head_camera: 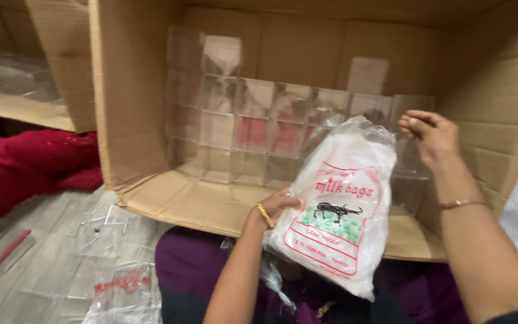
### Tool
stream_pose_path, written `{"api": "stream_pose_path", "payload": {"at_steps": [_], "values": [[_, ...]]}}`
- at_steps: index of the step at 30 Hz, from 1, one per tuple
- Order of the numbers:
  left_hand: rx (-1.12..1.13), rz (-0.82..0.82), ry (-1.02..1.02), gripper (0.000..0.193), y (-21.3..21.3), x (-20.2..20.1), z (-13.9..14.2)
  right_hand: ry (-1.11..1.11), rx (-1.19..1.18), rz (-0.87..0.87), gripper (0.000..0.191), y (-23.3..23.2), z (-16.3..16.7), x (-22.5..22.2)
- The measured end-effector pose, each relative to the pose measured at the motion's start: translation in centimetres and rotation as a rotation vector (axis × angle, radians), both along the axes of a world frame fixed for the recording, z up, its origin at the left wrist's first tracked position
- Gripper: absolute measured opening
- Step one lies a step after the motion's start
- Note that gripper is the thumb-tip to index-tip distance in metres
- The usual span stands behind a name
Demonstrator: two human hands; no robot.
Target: The person sits on the floor with a large cardboard box and removes clear plastic boxes from plastic bags one at a time. They pull each box out of its bag, stack the boxes inside the cardboard box, and set empty bags aside.
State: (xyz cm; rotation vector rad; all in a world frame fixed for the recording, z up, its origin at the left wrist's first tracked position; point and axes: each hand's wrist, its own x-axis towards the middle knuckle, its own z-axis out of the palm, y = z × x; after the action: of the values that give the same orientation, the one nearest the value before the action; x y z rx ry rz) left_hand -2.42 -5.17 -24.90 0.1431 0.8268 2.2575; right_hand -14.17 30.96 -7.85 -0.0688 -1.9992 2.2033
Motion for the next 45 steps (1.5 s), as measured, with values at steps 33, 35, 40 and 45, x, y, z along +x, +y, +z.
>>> {"api": "stream_pose_path", "payload": {"at_steps": [33,35,40,45], "values": [[-0.266,0.415,0.103,0.076,0.8,-0.6,2.2,-0.257,-0.01,0.113,0.046,-6.5,-13.1,13.1],[-0.35,0.417,0.098,0.078,0.6,-0.7,2.1,-0.222,-0.039,0.125,0.045,-6.4,-12.9,13.4],[-0.213,0.331,0.135,0.072,0.2,-0.7,1.6,-0.194,-0.159,0.19,0.044,-6.6,-11.6,14.4],[-0.091,0.295,0.036,0.067,-0.1,0.2,2.8,-0.226,-0.263,0.255,0.046,-7.2,-10.1,14.9]]}}
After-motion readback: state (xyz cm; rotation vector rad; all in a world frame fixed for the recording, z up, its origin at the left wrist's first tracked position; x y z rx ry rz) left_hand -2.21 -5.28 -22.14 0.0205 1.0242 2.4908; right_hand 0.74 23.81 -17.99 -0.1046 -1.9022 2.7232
